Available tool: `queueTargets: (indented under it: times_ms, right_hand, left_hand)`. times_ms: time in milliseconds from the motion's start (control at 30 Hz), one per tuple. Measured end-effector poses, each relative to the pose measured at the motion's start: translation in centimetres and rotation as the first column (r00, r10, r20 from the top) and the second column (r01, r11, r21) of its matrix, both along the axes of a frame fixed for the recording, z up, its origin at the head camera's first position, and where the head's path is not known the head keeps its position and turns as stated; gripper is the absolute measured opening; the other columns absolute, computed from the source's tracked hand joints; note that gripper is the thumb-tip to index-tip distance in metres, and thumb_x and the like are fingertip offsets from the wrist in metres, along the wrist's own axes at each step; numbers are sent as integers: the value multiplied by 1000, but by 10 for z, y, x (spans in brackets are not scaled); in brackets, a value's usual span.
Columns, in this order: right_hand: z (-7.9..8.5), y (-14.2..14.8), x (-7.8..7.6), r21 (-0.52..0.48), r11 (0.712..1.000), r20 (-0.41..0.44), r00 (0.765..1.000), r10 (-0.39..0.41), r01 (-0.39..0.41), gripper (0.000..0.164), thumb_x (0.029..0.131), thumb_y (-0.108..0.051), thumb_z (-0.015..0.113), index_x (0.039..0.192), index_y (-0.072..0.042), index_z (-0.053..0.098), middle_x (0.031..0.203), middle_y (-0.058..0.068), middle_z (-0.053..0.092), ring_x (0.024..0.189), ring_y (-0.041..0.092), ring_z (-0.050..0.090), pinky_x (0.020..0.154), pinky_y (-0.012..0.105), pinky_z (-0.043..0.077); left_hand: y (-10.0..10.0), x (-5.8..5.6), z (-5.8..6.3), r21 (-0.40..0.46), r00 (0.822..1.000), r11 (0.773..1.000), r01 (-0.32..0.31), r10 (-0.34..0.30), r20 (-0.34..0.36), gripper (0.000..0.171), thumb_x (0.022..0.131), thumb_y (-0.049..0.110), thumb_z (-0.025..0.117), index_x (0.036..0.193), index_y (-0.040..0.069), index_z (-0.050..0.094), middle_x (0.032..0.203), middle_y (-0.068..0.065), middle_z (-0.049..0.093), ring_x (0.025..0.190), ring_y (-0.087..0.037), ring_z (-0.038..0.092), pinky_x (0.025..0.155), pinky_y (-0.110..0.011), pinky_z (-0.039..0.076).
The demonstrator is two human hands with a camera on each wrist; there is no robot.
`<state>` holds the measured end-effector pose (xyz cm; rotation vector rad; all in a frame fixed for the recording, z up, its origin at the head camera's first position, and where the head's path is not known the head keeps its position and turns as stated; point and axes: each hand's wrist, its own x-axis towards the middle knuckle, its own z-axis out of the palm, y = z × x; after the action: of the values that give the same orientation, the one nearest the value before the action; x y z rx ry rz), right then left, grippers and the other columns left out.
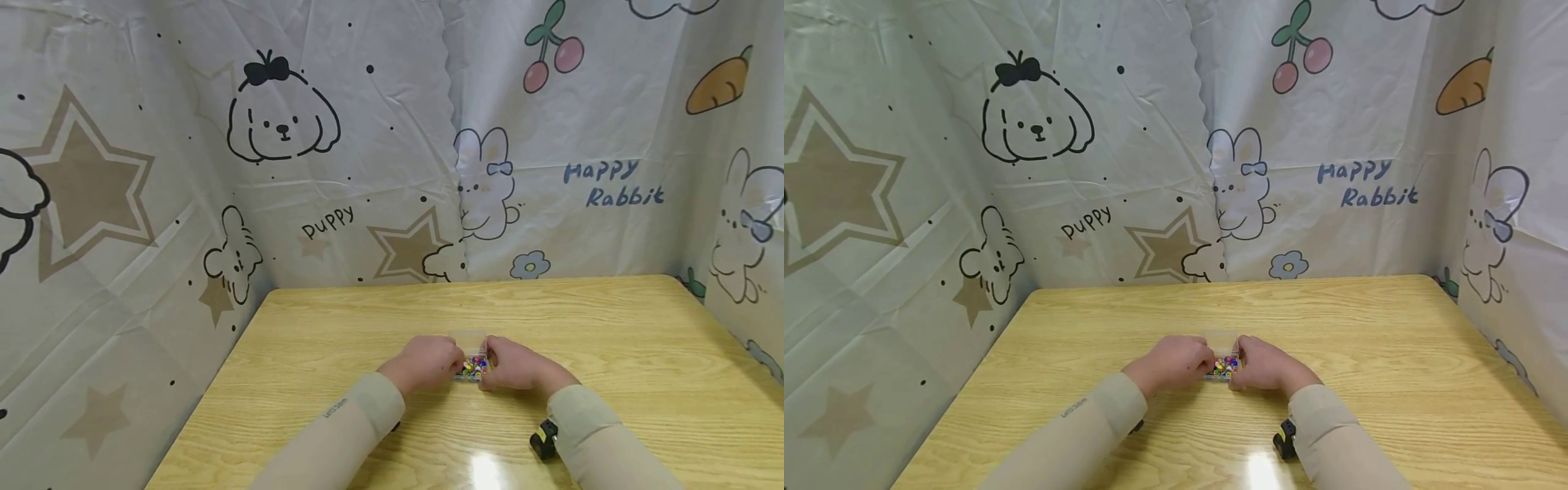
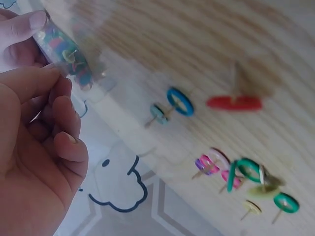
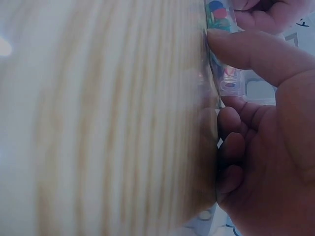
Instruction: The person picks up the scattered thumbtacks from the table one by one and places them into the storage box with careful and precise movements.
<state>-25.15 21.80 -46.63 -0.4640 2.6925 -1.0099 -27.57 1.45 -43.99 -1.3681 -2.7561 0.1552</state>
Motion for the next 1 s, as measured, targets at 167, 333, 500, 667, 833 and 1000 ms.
queueTargets:
  times_ms: [167,333,500,667,833,1000]
  right_hand:
    - [1,0,0,-11,1000,5,1000,-2,2,44,69,-21,79,98,-7,48,77,5,46,68,17,43,62,35,35]
    - [2,0,0,-21,1000,12,1000,-11,11,44,68,-20,79,97,-7,48,78,6,47,68,17,44,61,35,36]
    - [1,-1,0,-7,1000,11,1000,-9,9,46,69,-22,79,99,-8,48,78,6,46,68,17,43,62,36,35]
    - [2,-1,0,-10,1000,13,1000,-15,16,47,68,-22,80,99,-7,47,79,6,46,69,17,43,62,36,35]
    - [1,-1,1,-13,1000,12,1000,-12,12,47,68,-22,80,99,-7,47,78,6,46,68,17,43,61,36,35]
    - [0,-1,0,-8,1000,14,1000,-7,7,47,69,-23,79,100,-7,47,78,6,46,68,17,43,62,36,35]
  left_hand:
    - [-6,-3,4,20,999,999,-36,35,37,17,89,15,61,76,26,65,73,14,53,60,-2,45,54,-21,42]
    - [-17,-8,9,36,998,997,-61,60,28,18,91,14,59,80,25,66,77,14,58,64,-2,47,57,-23,45]
    - [-37,-12,11,30,992,995,-91,88,86,18,91,14,59,77,24,64,76,13,59,63,-3,47,60,-24,45]
    - [-56,-12,11,-4,977,990,-138,137,163,19,88,15,61,73,27,62,72,16,57,63,-3,48,61,-26,45]
    - [-65,-6,12,-48,954,983,-175,182,239,18,83,13,64,72,27,59,69,15,55,60,-6,46,57,-28,42]
    - [-67,-5,9,-59,956,986,-154,164,244,21,82,11,64,70,27,57,68,14,54,59,-6,45,56,-27,41]
